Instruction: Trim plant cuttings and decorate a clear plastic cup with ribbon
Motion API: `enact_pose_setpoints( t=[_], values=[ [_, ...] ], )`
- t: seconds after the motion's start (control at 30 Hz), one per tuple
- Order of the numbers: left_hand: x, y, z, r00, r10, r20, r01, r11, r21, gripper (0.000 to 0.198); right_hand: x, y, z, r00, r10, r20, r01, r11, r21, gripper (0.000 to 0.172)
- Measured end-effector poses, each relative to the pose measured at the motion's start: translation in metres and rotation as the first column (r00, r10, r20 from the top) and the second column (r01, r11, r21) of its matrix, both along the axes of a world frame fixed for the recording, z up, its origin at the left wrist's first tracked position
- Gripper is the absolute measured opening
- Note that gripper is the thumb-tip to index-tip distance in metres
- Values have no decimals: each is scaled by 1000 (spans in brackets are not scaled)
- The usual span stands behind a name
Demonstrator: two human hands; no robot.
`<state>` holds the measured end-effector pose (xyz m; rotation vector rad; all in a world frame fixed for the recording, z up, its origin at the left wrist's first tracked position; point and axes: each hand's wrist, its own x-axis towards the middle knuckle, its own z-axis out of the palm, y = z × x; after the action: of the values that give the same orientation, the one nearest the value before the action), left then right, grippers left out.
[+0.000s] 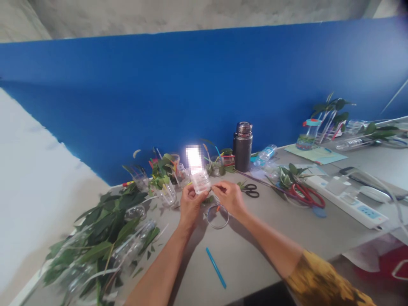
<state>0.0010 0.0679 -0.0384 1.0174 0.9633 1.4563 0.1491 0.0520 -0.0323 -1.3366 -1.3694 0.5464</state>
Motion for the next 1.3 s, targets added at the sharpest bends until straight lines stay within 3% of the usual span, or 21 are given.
enact_pose_setpoints(
  t=[0.33, 0.53, 0.87, 1.07, 1.3],
  values=[
    [1, -1, -1, 991, -95, 96, 99, 994, -37, 54, 0, 3, -5, 992, -75, 102, 71, 996, 48, 19],
    [-2, 1, 0, 998, 26, -50, -24, 999, 43, 62, 1, 0, -3, 981, -34, 190, 23, 998, 63, 20],
    [4, -3, -2, 983, 118, -142, -83, 970, 229, 64, -1, 1, -4, 927, -113, 359, 126, 992, -13, 15],
    [2, -1, -2, 988, 75, -138, -50, 983, 175, 64, 2, 0, 2, 921, -134, 366, 153, 988, -23, 14],
    [-2, 2, -3, 996, -59, -61, 62, 997, 55, 66, 6, -2, 5, 964, -99, 248, 112, 993, -39, 16]
  ],
)
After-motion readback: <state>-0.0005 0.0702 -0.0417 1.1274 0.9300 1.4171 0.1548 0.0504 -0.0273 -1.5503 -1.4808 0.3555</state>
